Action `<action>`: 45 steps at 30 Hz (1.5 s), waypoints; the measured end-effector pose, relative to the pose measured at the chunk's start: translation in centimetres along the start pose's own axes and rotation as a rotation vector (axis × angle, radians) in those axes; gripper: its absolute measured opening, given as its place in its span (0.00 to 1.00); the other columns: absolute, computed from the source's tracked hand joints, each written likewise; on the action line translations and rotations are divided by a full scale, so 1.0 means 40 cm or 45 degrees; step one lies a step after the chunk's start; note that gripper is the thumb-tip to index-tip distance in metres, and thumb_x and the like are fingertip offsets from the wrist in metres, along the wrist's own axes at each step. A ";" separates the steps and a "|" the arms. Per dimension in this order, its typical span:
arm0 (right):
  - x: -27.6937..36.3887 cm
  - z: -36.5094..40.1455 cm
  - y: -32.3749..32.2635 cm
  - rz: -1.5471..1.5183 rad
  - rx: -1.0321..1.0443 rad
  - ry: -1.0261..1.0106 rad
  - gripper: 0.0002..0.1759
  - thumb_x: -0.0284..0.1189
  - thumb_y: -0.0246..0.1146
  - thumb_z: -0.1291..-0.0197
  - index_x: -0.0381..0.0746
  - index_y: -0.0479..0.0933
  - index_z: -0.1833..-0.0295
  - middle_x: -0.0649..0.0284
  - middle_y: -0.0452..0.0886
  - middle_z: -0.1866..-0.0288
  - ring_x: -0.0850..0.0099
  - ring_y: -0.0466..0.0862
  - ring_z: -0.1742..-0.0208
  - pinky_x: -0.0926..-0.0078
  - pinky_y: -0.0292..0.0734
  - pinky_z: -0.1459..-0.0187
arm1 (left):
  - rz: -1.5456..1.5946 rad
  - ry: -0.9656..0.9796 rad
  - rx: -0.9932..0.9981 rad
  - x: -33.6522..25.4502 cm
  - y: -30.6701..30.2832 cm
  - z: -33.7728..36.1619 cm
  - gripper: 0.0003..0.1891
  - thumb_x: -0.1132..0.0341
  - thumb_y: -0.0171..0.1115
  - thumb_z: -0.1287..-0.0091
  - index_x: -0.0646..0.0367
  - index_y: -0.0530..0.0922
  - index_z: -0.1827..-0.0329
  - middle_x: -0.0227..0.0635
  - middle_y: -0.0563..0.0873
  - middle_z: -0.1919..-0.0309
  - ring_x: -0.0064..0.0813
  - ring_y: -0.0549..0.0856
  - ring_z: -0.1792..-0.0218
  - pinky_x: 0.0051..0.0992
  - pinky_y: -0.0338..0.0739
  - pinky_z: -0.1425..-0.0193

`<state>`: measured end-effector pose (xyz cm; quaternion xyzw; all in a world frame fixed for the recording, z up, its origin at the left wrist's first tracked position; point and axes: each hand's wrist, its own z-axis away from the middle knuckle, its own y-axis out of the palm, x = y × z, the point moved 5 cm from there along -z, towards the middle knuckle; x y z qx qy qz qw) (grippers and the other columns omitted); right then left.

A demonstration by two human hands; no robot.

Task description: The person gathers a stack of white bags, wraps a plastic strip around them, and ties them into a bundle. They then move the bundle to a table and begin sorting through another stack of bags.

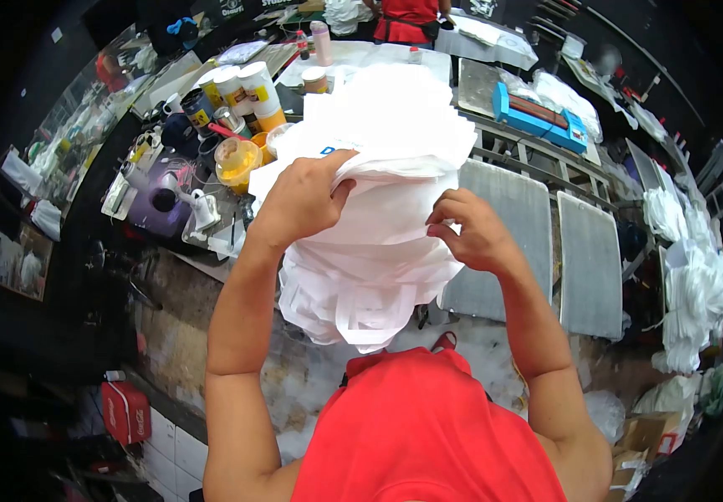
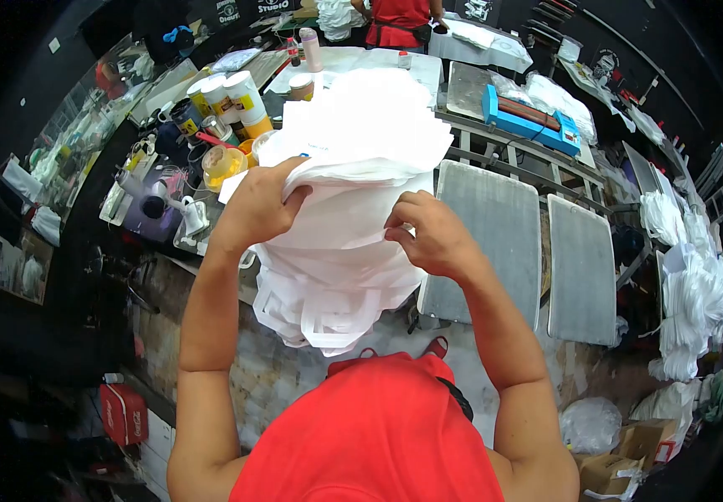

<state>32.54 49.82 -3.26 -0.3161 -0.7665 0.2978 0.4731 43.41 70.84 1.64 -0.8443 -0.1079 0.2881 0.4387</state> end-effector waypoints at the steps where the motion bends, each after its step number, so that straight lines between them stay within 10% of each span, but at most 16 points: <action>1: -0.003 0.001 0.003 -0.039 0.016 0.026 0.03 0.25 0.71 0.43 0.39 0.84 0.64 0.62 0.82 0.61 0.60 0.80 0.55 0.63 0.77 0.52 | 0.012 -0.030 0.025 0.006 -0.002 -0.004 0.20 0.71 0.68 0.38 0.65 0.82 0.42 0.56 0.88 0.60 0.56 0.87 0.58 0.43 0.80 0.50; 17: -0.003 -0.003 -0.006 -0.198 0.035 0.139 0.04 0.25 0.71 0.42 0.37 0.85 0.63 0.57 0.83 0.36 0.56 0.84 0.43 0.62 0.81 0.48 | 0.190 0.009 0.122 0.065 0.004 -0.046 0.13 0.69 0.69 0.37 0.66 0.85 0.52 0.56 0.88 0.60 0.56 0.87 0.54 0.41 0.80 0.48; 45: -0.013 -0.005 -0.004 -0.153 0.035 0.091 0.05 0.27 0.71 0.42 0.36 0.85 0.62 0.61 0.80 0.31 0.59 0.85 0.51 0.66 0.82 0.55 | 0.207 0.003 0.226 0.057 -0.006 -0.055 0.15 0.67 0.69 0.38 0.63 0.85 0.50 0.54 0.89 0.58 0.54 0.87 0.54 0.39 0.80 0.46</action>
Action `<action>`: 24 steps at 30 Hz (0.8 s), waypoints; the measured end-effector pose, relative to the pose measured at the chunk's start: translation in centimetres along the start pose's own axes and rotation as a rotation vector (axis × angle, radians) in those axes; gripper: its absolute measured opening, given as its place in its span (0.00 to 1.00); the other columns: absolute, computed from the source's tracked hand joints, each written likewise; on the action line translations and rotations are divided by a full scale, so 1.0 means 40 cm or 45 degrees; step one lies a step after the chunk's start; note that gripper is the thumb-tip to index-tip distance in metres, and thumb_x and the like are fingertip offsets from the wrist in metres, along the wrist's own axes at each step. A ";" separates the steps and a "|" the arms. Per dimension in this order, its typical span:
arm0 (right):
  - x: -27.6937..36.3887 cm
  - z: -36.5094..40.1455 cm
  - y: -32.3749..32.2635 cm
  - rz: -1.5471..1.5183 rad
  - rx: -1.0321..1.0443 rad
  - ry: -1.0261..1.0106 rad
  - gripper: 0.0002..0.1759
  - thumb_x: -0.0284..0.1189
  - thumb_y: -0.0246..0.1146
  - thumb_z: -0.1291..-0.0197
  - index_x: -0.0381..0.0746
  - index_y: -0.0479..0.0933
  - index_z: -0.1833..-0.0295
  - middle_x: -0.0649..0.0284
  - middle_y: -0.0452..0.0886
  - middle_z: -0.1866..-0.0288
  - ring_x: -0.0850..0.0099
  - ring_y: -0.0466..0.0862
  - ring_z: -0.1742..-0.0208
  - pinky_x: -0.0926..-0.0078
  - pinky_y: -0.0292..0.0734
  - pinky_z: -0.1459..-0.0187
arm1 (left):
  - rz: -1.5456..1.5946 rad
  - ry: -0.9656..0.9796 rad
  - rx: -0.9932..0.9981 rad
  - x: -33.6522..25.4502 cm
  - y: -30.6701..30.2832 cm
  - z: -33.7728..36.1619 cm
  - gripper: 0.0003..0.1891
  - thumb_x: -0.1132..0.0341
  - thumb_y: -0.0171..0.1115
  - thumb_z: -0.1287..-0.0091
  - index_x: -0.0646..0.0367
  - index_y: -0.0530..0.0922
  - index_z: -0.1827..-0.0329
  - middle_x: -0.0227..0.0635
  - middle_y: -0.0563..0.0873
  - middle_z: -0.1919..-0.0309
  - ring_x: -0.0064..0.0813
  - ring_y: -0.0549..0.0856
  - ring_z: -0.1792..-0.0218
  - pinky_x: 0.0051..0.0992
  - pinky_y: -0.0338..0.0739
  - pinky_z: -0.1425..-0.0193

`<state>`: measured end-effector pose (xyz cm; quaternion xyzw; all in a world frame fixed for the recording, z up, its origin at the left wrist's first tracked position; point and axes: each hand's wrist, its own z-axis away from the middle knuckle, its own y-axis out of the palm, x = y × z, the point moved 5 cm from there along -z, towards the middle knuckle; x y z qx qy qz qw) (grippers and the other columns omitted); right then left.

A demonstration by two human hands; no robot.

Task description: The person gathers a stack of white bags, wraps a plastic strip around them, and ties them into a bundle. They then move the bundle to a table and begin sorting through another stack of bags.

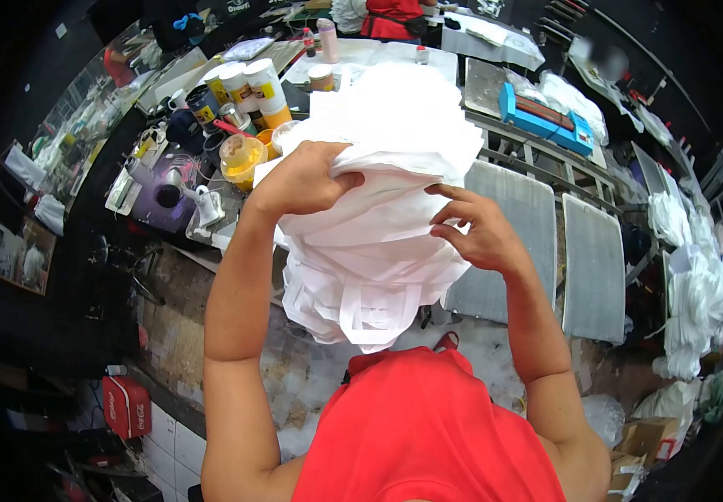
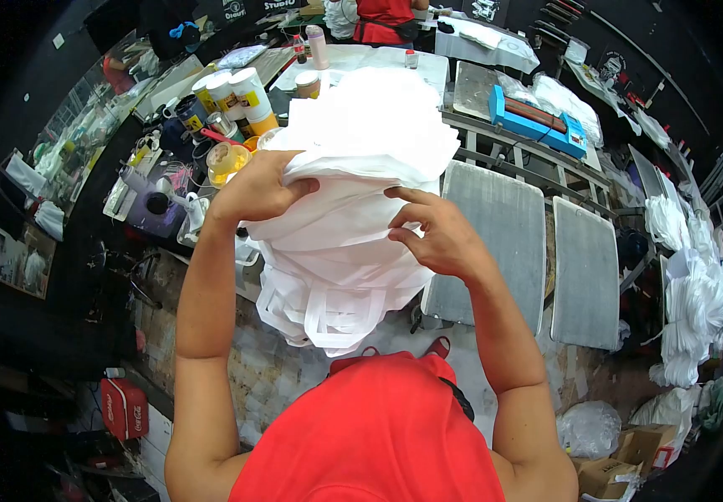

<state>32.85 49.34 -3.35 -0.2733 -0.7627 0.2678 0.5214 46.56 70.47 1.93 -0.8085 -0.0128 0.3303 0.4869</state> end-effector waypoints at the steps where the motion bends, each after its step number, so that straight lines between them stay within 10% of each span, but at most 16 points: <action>1: 0.000 0.000 0.000 -0.004 -0.004 -0.001 0.05 0.27 0.72 0.42 0.36 0.86 0.62 0.62 0.80 0.32 0.59 0.85 0.50 0.66 0.82 0.55 | 0.013 0.001 0.013 0.001 0.002 0.000 0.15 0.67 0.69 0.39 0.63 0.85 0.50 0.54 0.89 0.58 0.54 0.87 0.54 0.39 0.80 0.46; 15: -0.001 0.002 -0.002 0.072 -0.077 -0.052 0.06 0.27 0.75 0.45 0.40 0.87 0.62 0.59 0.81 0.32 0.60 0.84 0.42 0.70 0.80 0.58 | -0.339 -0.067 0.028 -0.048 0.073 0.048 0.29 0.60 0.76 0.45 0.64 0.82 0.41 0.54 0.89 0.57 0.51 0.88 0.54 0.39 0.81 0.43; 18: -0.023 0.005 0.005 0.126 0.070 0.029 0.17 0.42 0.67 0.32 0.39 0.87 0.54 0.58 0.83 0.34 0.59 0.85 0.45 0.66 0.81 0.52 | -0.329 0.010 -0.189 -0.039 0.061 0.041 0.19 0.68 0.71 0.44 0.62 0.85 0.48 0.49 0.89 0.61 0.50 0.88 0.57 0.40 0.82 0.49; 21: -0.162 0.004 0.075 -1.409 0.207 0.585 0.58 0.74 0.35 0.33 0.29 0.63 0.25 0.45 0.82 0.37 0.61 0.88 0.53 0.74 0.82 0.56 | -0.318 0.192 -0.549 -0.079 0.020 0.041 0.17 0.72 0.70 0.46 0.60 0.86 0.51 0.45 0.90 0.61 0.47 0.88 0.59 0.37 0.83 0.56; 24: -0.110 -0.064 0.034 -1.892 -0.153 0.638 0.56 0.72 0.45 0.33 0.29 0.62 0.25 0.43 0.77 0.33 0.58 0.88 0.46 0.62 0.85 0.43 | -0.527 0.325 -0.453 -0.175 0.085 0.090 0.20 0.74 0.67 0.47 0.57 0.87 0.49 0.37 0.91 0.57 0.37 0.88 0.64 0.33 0.83 0.60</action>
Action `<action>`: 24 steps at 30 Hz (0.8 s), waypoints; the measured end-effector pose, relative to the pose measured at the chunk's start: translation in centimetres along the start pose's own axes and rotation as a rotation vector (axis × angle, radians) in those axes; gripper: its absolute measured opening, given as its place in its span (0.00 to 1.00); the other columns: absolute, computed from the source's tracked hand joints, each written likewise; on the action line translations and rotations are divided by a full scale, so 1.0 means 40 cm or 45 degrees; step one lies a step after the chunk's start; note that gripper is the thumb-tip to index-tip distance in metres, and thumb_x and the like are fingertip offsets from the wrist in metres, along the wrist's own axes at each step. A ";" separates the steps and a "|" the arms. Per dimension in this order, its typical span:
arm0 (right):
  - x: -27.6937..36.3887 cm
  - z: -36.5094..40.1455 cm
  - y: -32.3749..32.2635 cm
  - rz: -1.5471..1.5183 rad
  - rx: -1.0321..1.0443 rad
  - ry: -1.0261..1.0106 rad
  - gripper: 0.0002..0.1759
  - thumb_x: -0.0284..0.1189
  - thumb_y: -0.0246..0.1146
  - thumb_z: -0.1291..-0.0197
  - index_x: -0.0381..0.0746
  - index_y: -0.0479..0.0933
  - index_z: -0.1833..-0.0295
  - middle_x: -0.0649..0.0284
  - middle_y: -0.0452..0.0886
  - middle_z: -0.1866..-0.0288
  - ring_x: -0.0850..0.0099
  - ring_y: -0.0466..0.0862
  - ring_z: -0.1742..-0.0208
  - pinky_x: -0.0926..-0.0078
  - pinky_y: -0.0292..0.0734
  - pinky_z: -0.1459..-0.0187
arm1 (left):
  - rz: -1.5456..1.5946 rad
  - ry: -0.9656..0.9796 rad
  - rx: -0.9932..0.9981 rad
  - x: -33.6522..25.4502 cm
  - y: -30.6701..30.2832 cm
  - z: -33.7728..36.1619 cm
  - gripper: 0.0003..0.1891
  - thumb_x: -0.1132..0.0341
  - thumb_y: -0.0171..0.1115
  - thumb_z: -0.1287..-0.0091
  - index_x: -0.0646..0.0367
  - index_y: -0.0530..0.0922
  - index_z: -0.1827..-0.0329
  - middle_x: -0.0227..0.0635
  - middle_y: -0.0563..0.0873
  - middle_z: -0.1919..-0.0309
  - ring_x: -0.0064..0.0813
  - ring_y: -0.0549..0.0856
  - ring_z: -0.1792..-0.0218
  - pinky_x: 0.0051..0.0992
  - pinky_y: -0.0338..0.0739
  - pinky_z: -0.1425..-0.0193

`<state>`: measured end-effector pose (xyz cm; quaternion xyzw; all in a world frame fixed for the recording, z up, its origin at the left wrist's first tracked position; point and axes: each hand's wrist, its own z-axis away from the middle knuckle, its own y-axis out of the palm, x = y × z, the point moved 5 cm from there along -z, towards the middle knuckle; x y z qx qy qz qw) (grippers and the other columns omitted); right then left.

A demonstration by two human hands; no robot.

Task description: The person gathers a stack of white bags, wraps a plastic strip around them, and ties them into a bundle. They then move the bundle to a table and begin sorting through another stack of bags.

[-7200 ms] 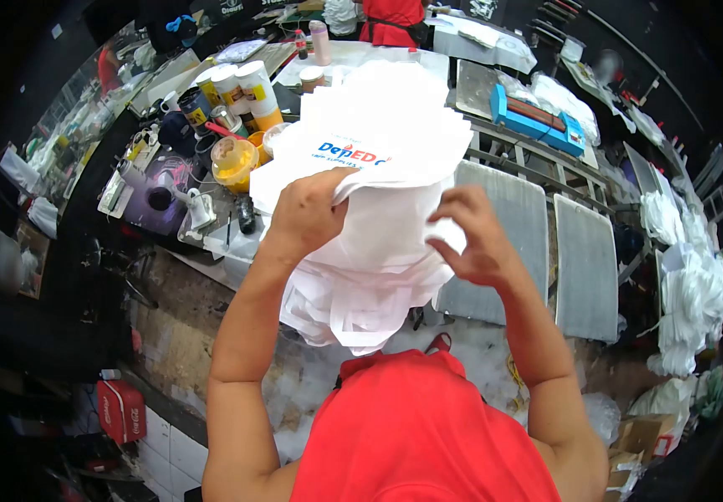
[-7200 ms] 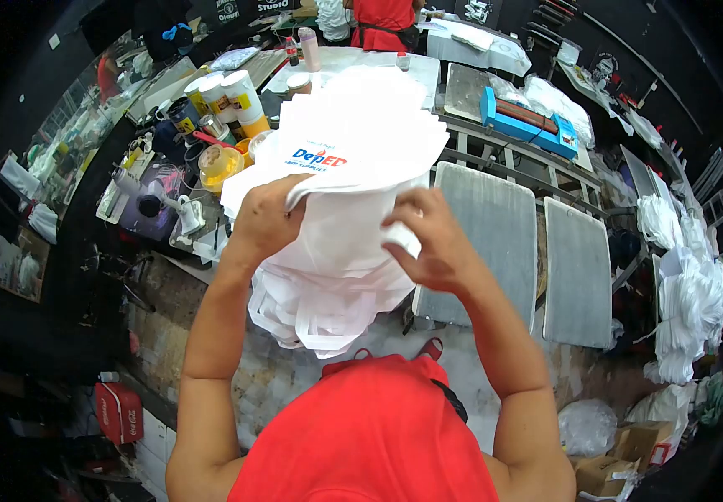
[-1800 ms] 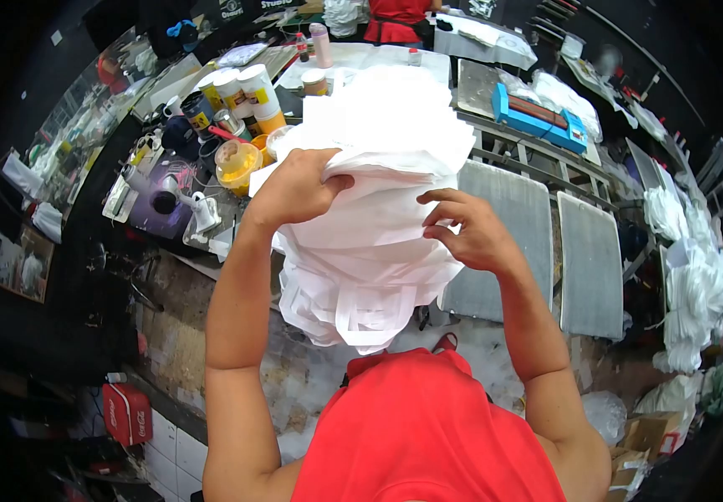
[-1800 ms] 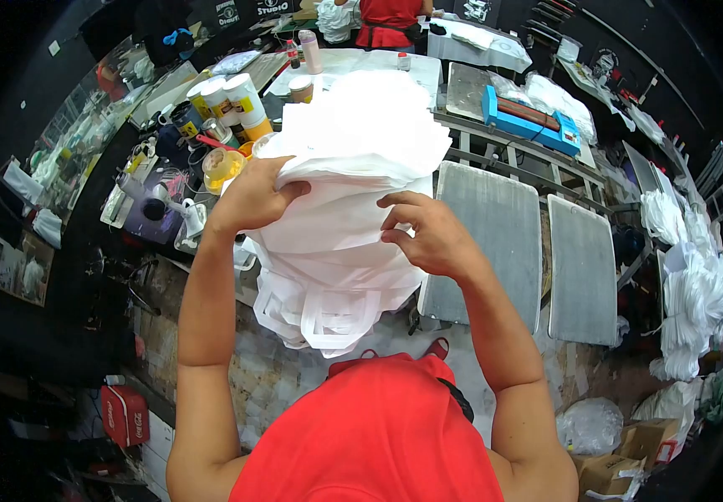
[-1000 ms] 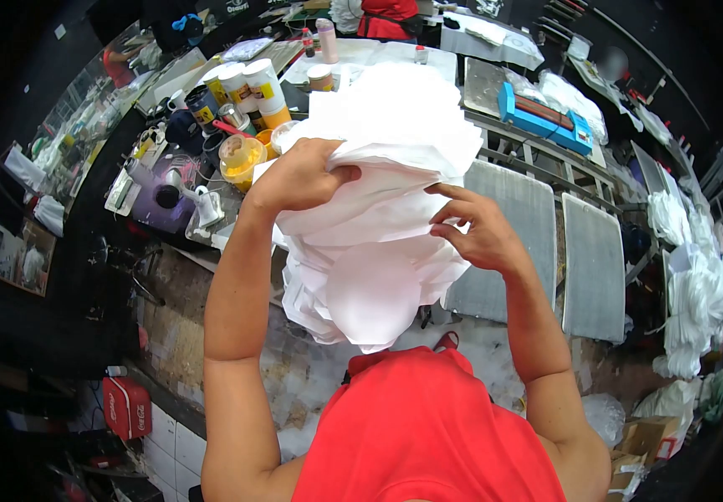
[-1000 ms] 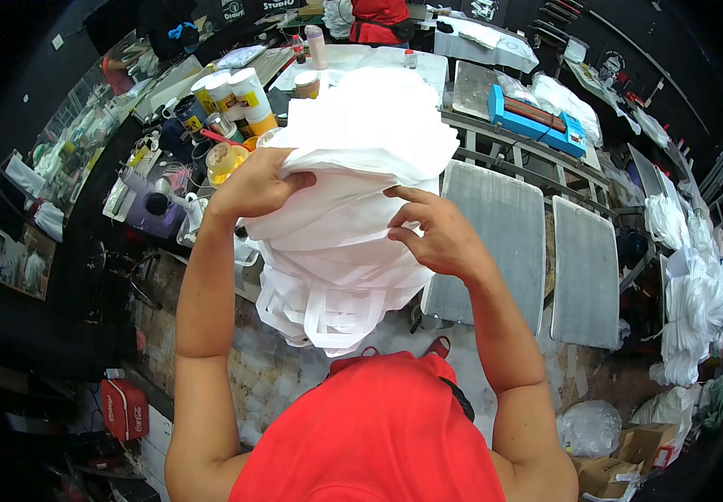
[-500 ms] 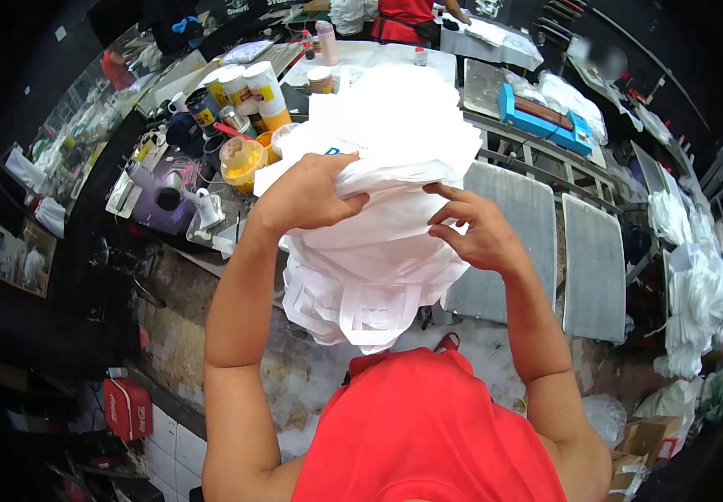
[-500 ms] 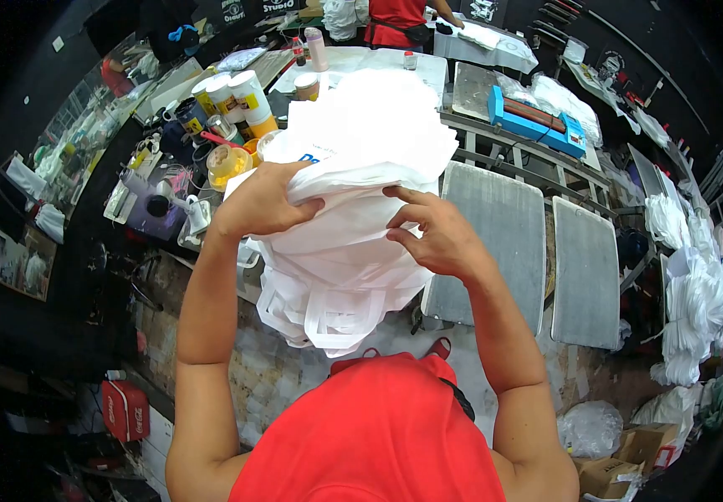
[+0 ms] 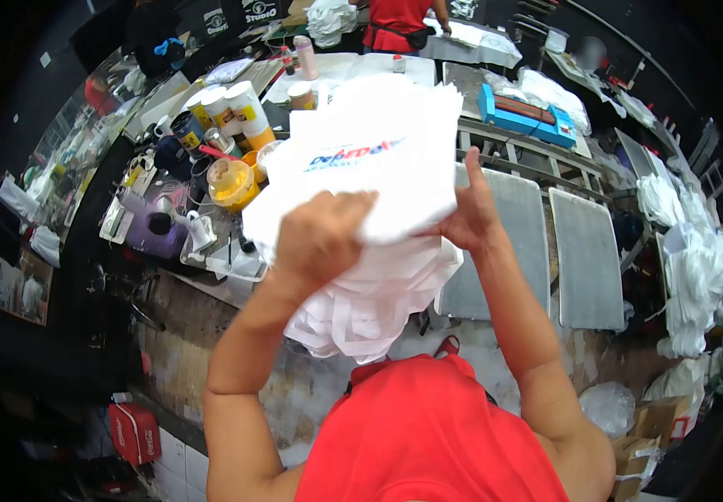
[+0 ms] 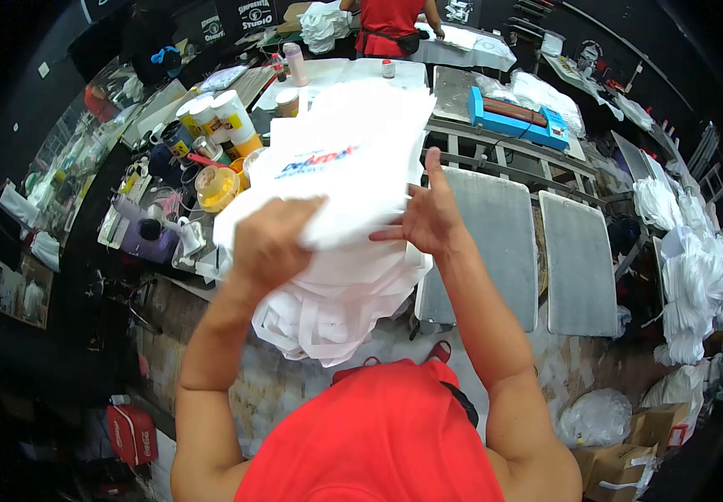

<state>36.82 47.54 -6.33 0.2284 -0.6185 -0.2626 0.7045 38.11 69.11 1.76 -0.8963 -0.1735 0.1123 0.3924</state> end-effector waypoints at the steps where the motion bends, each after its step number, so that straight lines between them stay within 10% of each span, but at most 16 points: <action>1: 0.013 -0.038 -0.009 -0.079 0.050 -0.164 0.55 0.70 0.48 0.33 0.28 0.63 0.26 0.42 0.75 0.32 0.57 0.87 0.44 0.58 0.84 0.40 | -0.042 0.124 0.077 -0.054 0.035 0.030 0.19 0.74 0.63 0.44 0.57 0.86 0.48 0.37 0.91 0.59 0.34 0.86 0.68 0.33 0.81 0.64; 6: 0.009 -0.100 -0.112 0.494 -0.271 0.031 0.26 0.22 0.68 0.42 0.25 0.75 0.38 0.50 0.86 0.48 0.59 0.87 0.46 0.62 0.83 0.41 | 0.035 0.145 0.225 -0.139 0.180 0.151 0.21 0.63 0.66 0.42 0.58 0.83 0.45 0.35 0.88 0.54 0.32 0.84 0.62 0.31 0.78 0.60; 9: 0.083 -0.083 -0.077 0.814 -0.146 -0.215 0.24 0.23 0.67 0.42 0.27 0.78 0.40 0.53 0.87 0.49 0.65 0.87 0.49 0.66 0.82 0.45 | 0.241 -0.041 0.479 -0.129 0.143 0.127 0.33 0.51 0.75 0.46 0.56 0.80 0.38 0.40 0.84 0.43 0.38 0.84 0.49 0.37 0.78 0.46; 13: 0.285 0.112 -0.075 1.014 -0.158 -0.487 0.26 0.34 0.71 0.42 0.31 0.80 0.40 0.59 0.87 0.51 0.73 0.85 0.53 0.73 0.79 0.48 | 0.371 -0.168 0.030 -0.060 0.040 0.040 0.44 0.46 0.77 0.41 0.59 0.69 0.25 0.52 0.72 0.27 0.50 0.74 0.28 0.41 0.68 0.25; 17: 0.437 0.369 -0.159 0.802 -0.358 -0.735 0.33 0.32 0.71 0.44 0.28 0.74 0.35 0.52 0.84 0.45 0.65 0.86 0.47 0.68 0.81 0.43 | 0.810 -0.726 -0.266 0.001 0.132 -0.096 0.51 0.47 0.76 0.39 0.66 0.59 0.21 0.59 0.66 0.24 0.59 0.66 0.24 0.46 0.63 0.22; 22: 0.516 0.566 -0.387 0.453 -0.350 -0.846 0.41 0.31 0.67 0.48 0.27 0.65 0.29 0.42 0.81 0.41 0.55 0.86 0.46 0.60 0.83 0.43 | 1.774 -1.039 0.123 -0.167 0.372 -0.301 0.59 0.46 0.75 0.38 0.68 0.45 0.17 0.67 0.67 0.28 0.51 0.71 0.27 0.39 0.69 0.26; 24: 0.506 0.605 -0.486 0.364 -0.347 -0.829 0.41 0.31 0.67 0.48 0.26 0.64 0.28 0.42 0.80 0.41 0.54 0.86 0.45 0.59 0.83 0.42 | 2.154 -1.001 0.361 -0.274 0.488 -0.329 0.47 0.52 0.72 0.34 0.69 0.56 0.21 0.52 0.78 0.37 0.39 0.82 0.39 0.34 0.78 0.36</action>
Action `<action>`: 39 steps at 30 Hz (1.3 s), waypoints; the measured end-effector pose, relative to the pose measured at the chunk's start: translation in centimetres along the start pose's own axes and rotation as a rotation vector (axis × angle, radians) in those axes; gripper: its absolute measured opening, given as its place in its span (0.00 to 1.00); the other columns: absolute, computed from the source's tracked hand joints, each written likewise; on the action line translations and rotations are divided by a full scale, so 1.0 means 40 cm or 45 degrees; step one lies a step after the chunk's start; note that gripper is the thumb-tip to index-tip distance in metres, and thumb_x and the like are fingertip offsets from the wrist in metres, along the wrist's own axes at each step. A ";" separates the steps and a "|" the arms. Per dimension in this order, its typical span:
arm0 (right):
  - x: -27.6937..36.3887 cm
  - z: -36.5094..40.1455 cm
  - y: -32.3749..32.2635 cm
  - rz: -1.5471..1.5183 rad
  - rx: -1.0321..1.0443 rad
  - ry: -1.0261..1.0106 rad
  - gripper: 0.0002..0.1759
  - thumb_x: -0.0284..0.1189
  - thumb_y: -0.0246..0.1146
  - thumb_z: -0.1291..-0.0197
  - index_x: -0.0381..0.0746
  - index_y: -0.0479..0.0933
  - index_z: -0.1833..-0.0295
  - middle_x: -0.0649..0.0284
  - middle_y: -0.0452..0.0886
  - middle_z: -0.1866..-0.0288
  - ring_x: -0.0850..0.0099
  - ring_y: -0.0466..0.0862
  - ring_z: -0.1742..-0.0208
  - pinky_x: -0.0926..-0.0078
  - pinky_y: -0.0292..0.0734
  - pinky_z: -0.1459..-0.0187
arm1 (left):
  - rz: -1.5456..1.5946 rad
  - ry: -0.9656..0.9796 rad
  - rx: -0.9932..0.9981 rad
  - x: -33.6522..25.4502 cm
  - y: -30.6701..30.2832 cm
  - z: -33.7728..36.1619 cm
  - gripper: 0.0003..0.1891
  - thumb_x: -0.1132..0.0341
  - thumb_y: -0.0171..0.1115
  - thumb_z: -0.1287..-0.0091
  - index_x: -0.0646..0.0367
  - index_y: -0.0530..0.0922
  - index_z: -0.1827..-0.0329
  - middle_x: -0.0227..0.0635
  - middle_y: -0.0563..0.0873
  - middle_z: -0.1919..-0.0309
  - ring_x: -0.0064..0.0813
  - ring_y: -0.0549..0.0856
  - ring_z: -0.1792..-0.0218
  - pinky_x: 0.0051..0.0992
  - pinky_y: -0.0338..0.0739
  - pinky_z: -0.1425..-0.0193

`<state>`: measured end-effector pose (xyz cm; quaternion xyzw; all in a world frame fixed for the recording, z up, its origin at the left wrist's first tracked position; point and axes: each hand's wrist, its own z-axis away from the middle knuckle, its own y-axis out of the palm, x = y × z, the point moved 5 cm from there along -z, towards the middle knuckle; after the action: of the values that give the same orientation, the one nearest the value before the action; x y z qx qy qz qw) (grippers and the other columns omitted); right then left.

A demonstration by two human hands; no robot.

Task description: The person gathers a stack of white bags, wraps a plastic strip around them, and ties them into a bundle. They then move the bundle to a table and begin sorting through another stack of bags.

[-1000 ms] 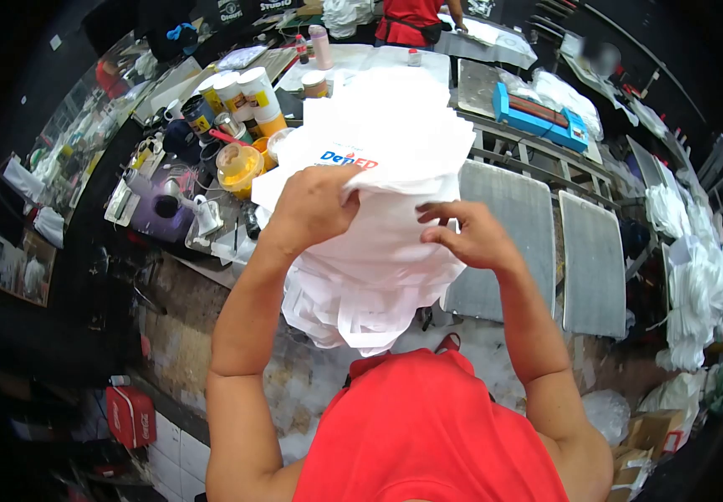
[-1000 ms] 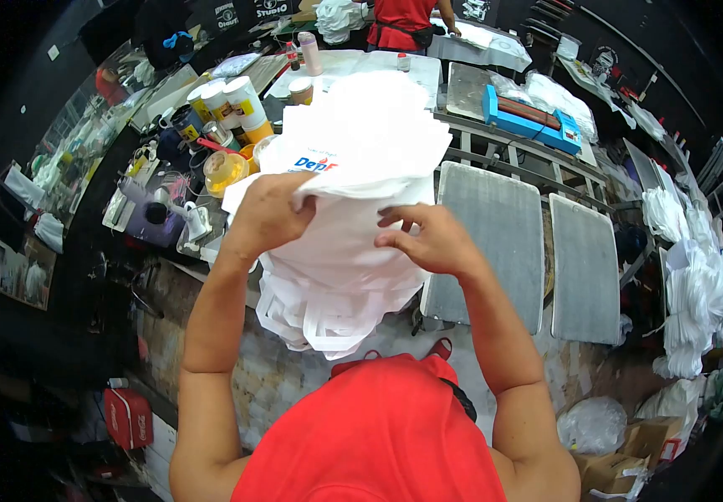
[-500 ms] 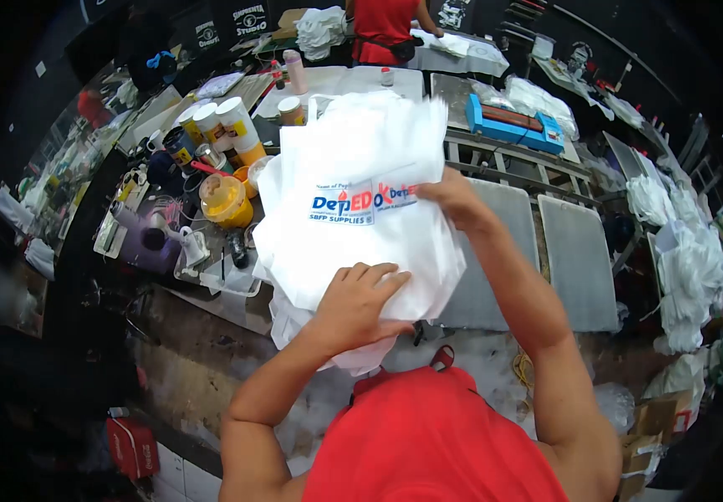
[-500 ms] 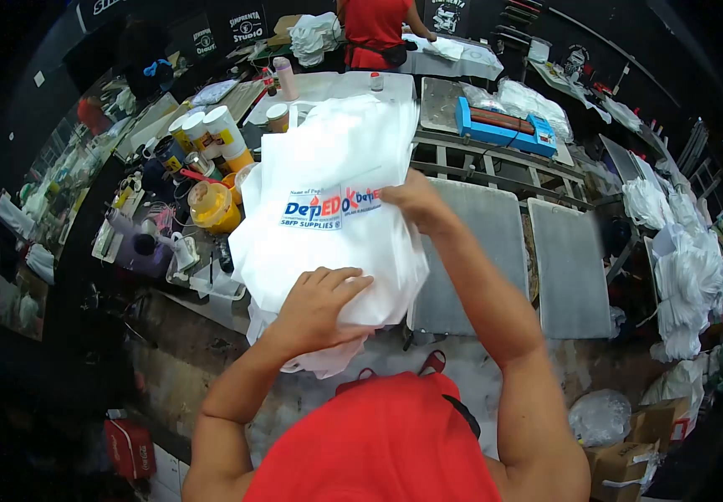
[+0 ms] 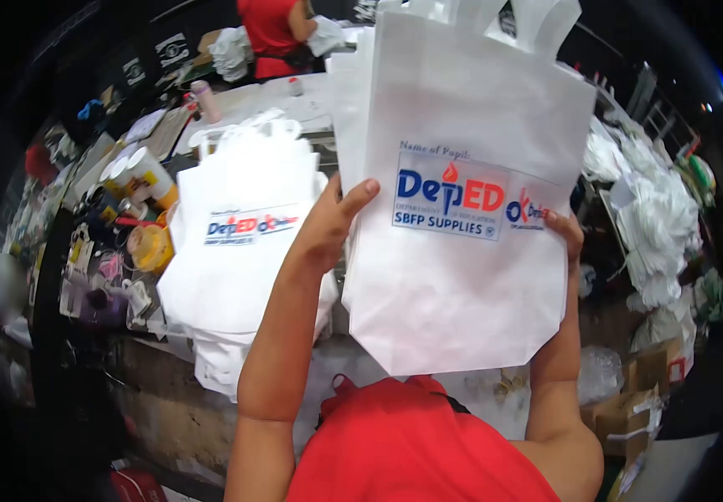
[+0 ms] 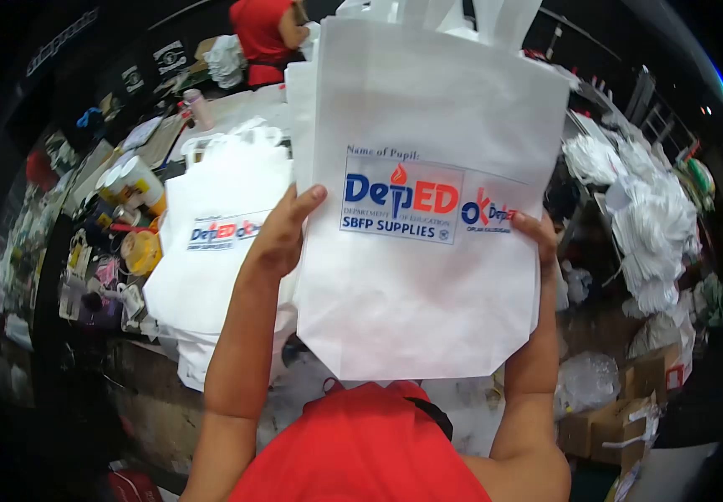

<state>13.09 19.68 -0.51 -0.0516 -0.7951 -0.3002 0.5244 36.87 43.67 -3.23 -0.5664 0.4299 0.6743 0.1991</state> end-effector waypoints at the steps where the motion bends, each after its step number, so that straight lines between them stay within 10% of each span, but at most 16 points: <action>1: -0.016 0.009 -0.058 -0.079 0.012 0.034 0.42 0.31 0.66 0.48 0.25 0.63 0.28 0.42 0.80 0.40 0.53 0.86 0.44 0.58 0.83 0.42 | 0.130 -0.091 0.061 0.052 0.056 -0.008 0.42 0.54 0.70 0.33 0.69 0.61 0.24 0.47 0.81 0.40 0.35 0.84 0.43 0.33 0.80 0.39; 4: -0.144 0.050 -0.306 -0.004 -0.099 0.276 0.42 0.33 0.68 0.47 0.26 0.65 0.28 0.43 0.80 0.39 0.55 0.85 0.43 0.59 0.82 0.40 | 0.135 -0.210 0.005 0.261 0.084 -0.018 0.30 0.69 0.61 0.35 0.68 0.68 0.29 0.44 0.82 0.43 0.37 0.85 0.45 0.35 0.81 0.40; 9: -0.674 0.186 -0.637 0.123 -0.422 1.206 0.44 0.45 0.74 0.40 0.24 0.67 0.31 0.45 0.81 0.40 0.59 0.84 0.42 0.62 0.81 0.41 | 0.229 -0.696 -0.251 0.847 -0.106 -0.019 0.31 0.63 0.66 0.35 0.67 0.68 0.30 0.46 0.82 0.42 0.38 0.84 0.42 0.38 0.83 0.41; 11: -0.742 0.221 -0.661 0.893 -0.323 0.963 0.43 0.49 0.73 0.38 0.25 0.67 0.32 0.44 0.82 0.41 0.60 0.84 0.41 0.62 0.81 0.42 | -0.015 -0.831 -0.504 0.945 -0.136 -0.007 0.30 0.60 0.67 0.33 0.66 0.70 0.31 0.46 0.83 0.43 0.37 0.85 0.44 0.37 0.82 0.42; 13: -0.753 0.216 -0.658 0.744 -0.569 1.110 0.43 0.49 0.74 0.40 0.28 0.67 0.32 0.44 0.82 0.41 0.60 0.84 0.40 0.62 0.80 0.41 | -0.257 -0.947 -0.745 0.954 -0.141 -0.005 0.30 0.57 0.68 0.32 0.65 0.71 0.32 0.46 0.84 0.44 0.36 0.86 0.45 0.36 0.82 0.43; 17: -0.741 0.142 -0.634 1.186 -0.208 1.017 0.40 0.43 0.73 0.39 0.32 0.66 0.31 0.46 0.82 0.39 0.58 0.83 0.39 0.63 0.78 0.40 | -0.275 -1.017 -0.477 0.913 -0.094 -0.039 0.24 0.60 0.68 0.30 0.70 0.78 0.40 0.45 0.88 0.49 0.35 0.87 0.48 0.35 0.82 0.43; 23: -0.661 0.051 -0.517 0.803 -0.112 0.594 0.36 0.32 0.71 0.39 0.32 0.64 0.31 0.49 0.81 0.40 0.62 0.82 0.40 0.65 0.77 0.39 | -0.570 -0.258 -0.315 0.661 -0.080 -0.064 0.27 0.75 0.67 0.36 0.69 0.71 0.34 0.47 0.84 0.44 0.36 0.84 0.43 0.34 0.79 0.38; 29: -0.812 0.014 -0.472 0.339 -0.089 0.761 0.34 0.27 0.65 0.41 0.32 0.60 0.30 0.44 0.76 0.36 0.62 0.80 0.37 0.65 0.77 0.38 | -0.930 -0.570 -0.655 0.653 -0.233 -0.078 0.39 0.65 0.66 0.38 0.69 0.59 0.26 0.63 0.78 0.35 0.54 0.81 0.36 0.36 0.74 0.32; 34: -0.888 0.041 -0.487 1.344 -0.078 0.784 0.49 0.37 0.69 0.40 0.29 0.53 0.20 0.38 0.65 0.23 0.47 0.69 0.24 0.61 0.64 0.25 | -1.370 -0.678 -0.651 0.911 -0.273 0.029 0.57 0.57 0.68 0.41 0.73 0.39 0.18 0.66 0.60 0.23 0.56 0.63 0.22 0.39 0.61 0.20; 37: -1.037 0.053 -0.629 1.577 -0.166 0.524 0.41 0.43 0.65 0.32 0.33 0.61 0.21 0.36 0.60 0.20 0.45 0.57 0.18 0.56 0.47 0.18 | -1.517 -0.004 -0.945 0.864 -0.183 0.195 0.43 0.58 0.62 0.33 0.69 0.55 0.20 0.60 0.65 0.24 0.55 0.64 0.23 0.44 0.58 0.19; 38: -1.161 0.038 -0.734 2.171 0.513 0.484 0.31 0.42 0.58 0.27 0.41 0.68 0.23 0.36 0.60 0.21 0.44 0.55 0.18 0.52 0.45 0.18 | -1.347 -0.040 -0.967 0.837 -0.153 0.283 0.37 0.62 0.62 0.31 0.65 0.60 0.21 0.56 0.67 0.24 0.52 0.68 0.25 0.40 0.60 0.20; 39: -1.268 0.014 -0.850 2.043 0.624 0.489 0.26 0.42 0.51 0.23 0.45 0.74 0.26 0.34 0.60 0.22 0.43 0.55 0.19 0.49 0.44 0.18 | -1.472 -0.051 -0.952 0.863 -0.140 0.380 0.33 0.63 0.61 0.31 0.63 0.64 0.23 0.55 0.76 0.31 0.52 0.76 0.31 0.42 0.68 0.26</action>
<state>21.70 4.08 -58.92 -0.4316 -0.4582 0.3379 0.6997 22.46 51.47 -37.65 -0.7228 -0.2066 0.5733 0.3260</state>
